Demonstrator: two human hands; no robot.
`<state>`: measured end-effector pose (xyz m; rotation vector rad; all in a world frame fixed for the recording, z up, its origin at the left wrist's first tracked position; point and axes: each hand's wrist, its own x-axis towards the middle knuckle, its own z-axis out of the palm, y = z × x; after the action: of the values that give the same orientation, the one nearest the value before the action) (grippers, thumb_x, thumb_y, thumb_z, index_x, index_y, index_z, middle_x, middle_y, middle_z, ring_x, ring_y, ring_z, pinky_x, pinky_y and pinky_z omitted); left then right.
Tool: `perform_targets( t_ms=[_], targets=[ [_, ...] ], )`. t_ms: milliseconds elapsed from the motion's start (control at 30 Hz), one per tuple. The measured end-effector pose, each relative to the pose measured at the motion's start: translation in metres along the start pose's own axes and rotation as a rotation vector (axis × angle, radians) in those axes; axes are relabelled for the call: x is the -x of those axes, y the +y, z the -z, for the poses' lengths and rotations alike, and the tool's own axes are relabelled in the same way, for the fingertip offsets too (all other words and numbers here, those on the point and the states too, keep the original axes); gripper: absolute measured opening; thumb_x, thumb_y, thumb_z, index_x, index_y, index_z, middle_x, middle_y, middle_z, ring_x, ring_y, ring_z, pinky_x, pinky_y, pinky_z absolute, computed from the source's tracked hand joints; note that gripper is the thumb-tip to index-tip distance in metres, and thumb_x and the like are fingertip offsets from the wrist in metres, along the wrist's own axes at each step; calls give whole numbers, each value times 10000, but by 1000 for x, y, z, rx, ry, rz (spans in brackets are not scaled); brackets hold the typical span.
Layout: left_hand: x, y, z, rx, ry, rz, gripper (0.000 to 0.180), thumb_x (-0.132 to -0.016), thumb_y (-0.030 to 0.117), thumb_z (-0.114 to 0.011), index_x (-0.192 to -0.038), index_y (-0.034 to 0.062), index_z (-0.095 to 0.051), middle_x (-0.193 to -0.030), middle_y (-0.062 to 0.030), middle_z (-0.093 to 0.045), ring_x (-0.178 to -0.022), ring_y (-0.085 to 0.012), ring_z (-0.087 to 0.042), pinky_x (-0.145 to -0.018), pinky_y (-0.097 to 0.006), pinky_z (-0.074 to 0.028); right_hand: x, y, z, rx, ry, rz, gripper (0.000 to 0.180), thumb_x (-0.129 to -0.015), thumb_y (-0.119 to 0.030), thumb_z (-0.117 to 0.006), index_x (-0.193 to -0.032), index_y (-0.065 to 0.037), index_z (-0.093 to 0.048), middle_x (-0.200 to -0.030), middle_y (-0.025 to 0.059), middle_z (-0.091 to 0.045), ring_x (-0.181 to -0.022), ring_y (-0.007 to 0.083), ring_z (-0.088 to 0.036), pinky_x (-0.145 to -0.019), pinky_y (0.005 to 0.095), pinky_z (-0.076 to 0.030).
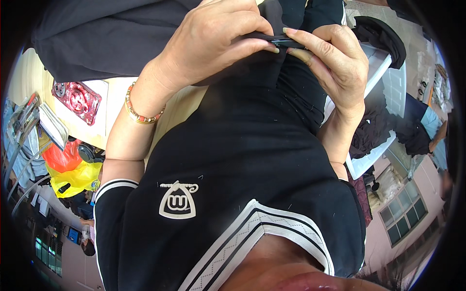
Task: Trimming excess threads and checking buttons on black garments using a thread nipper.
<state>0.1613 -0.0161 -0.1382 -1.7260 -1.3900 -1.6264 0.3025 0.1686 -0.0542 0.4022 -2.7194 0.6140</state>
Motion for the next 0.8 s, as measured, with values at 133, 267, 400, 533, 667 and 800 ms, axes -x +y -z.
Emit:
perform_targets(
  t_ms=[133,267,400,533,667,800],
  targets=[
    [0,0,0,-4,-1,10,167,-774,108,-774,-895,63,-668,-809,-73,-587,-755,-250,-581,-699,-342,-423,1,1,-2,-6,12,-3,361,-687,-140,-825,-1045,-174,-785,-771,-9,-597,-693,147,-563,-575,282,-461],
    [2,-1,-2,-11,18,-4,171,-771,109,-778,-894,61,-669,-812,-72,-591,-755,-249,-583,-699,-341,-423,2,4,-3,-37,25,-9,349,-692,-134,-824,-1038,-165,-787,-768,-8,-601,-687,145,-561,-575,280,-460],
    [2,-3,-3,28,67,-1,166,-771,113,-781,-889,61,-676,-796,-64,-598,-740,-240,-591,-687,-333,-419,2,4,-7,-37,34,-2,351,-684,-127,-829,-1032,-147,-786,-765,-3,-601,-680,146,-558,-579,285,-457],
    [-11,5,3,53,90,-8,152,-779,119,-777,-881,62,-680,-776,-53,-603,-716,-228,-595,-668,-323,-414,6,10,-4,-126,81,-47,362,-738,-10,-792,-1097,-17,-750,-815,59,-597,-724,134,-560,-609,247,-422],
    [-27,34,26,-52,-354,532,152,-786,76,-786,-917,51,-714,-834,-38,-660,-763,-180,-612,-696,-278,-459,12,9,-8,-264,89,-273,431,-737,-21,-801,-1161,-28,-727,-857,20,-585,-751,101,-528,-638,223,-401],
    [-26,33,25,23,-305,638,156,-790,32,-786,-920,8,-703,-844,-69,-669,-775,-177,-631,-708,-275,-495,2,3,-23,-411,141,-400,456,-745,-74,-816,-1190,-49,-718,-817,4,-545,-732,99,-493,-624,238,-377]
  ],
)
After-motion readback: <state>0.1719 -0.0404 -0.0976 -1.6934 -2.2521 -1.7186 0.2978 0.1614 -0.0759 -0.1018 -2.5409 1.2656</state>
